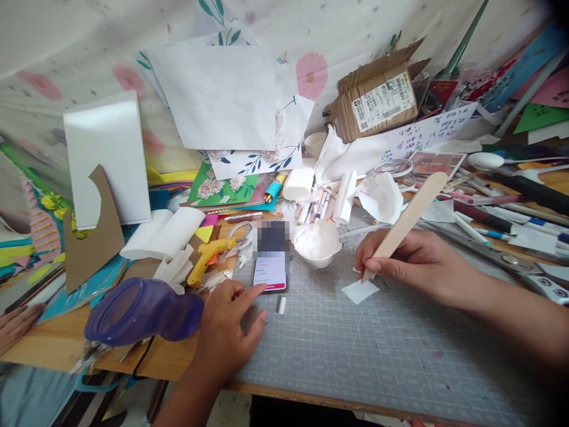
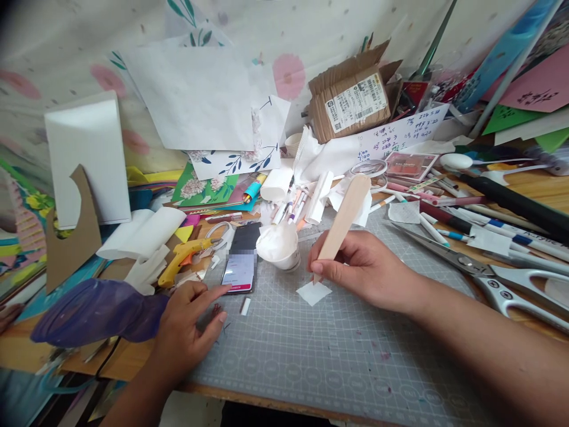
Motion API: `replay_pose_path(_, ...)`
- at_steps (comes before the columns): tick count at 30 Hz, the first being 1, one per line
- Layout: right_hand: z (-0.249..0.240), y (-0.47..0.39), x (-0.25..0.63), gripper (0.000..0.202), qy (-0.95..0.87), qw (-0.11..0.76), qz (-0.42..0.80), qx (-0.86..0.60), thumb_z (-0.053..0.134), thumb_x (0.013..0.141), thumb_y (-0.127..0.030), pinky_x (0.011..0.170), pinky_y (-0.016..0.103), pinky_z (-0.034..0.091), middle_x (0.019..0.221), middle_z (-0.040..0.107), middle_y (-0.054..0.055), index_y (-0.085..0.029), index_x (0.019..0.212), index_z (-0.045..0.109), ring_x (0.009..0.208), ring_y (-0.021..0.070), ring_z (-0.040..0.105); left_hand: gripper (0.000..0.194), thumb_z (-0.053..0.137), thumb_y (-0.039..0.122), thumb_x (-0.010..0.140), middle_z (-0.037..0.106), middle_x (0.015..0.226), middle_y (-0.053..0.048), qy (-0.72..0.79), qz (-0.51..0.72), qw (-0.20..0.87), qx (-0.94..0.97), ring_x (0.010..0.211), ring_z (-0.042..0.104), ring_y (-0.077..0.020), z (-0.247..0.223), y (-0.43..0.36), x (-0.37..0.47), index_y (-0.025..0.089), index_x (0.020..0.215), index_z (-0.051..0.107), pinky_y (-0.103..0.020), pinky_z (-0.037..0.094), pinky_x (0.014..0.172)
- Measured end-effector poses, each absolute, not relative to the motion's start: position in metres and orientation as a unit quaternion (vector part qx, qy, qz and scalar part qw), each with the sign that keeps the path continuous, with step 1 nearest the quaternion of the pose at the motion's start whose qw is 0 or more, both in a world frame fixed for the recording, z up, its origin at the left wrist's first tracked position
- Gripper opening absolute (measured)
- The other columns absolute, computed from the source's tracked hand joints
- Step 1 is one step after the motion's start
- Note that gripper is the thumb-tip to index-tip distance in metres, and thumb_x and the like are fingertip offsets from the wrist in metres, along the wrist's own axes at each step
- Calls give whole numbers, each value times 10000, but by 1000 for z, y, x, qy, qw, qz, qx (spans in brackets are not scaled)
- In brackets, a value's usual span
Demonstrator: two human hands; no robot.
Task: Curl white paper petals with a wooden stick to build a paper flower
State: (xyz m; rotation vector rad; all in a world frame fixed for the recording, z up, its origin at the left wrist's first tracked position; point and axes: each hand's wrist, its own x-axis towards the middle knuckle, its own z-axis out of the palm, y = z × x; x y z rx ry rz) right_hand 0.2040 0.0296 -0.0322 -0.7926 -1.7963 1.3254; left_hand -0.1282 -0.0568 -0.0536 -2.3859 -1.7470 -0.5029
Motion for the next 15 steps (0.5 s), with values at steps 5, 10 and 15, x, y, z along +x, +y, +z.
replay_pose_path(5,-31,29,204,233,-699,378,521,-312,659,891,-377,641,308,517,759,700,53,-179,772,687,698,188,648,325,587,264,833,565,881,-59,-579,-141,75,-799,812,585,-226,-54,-54,-129,208,1108,751,-379,506,718)
replay_pose_path(10,-28,28,202,214,-683,390,539,-301,679,878,-355,653,295,519,741,693,44,-175,762,685,691,174,640,246,581,159,861,606,890,-44,-537,-275,62,-795,773,600,-179,-39,-60,-114,188,1080,690,-323,520,702)
replay_pose_path(15,-27,27,201,198,-646,405,578,-290,720,858,-344,651,278,513,726,698,34,-165,781,691,678,158,635,299,599,125,853,703,931,-31,-472,-355,-131,-796,785,654,-152,-16,-51,-55,206,1141,610,-281,551,700)
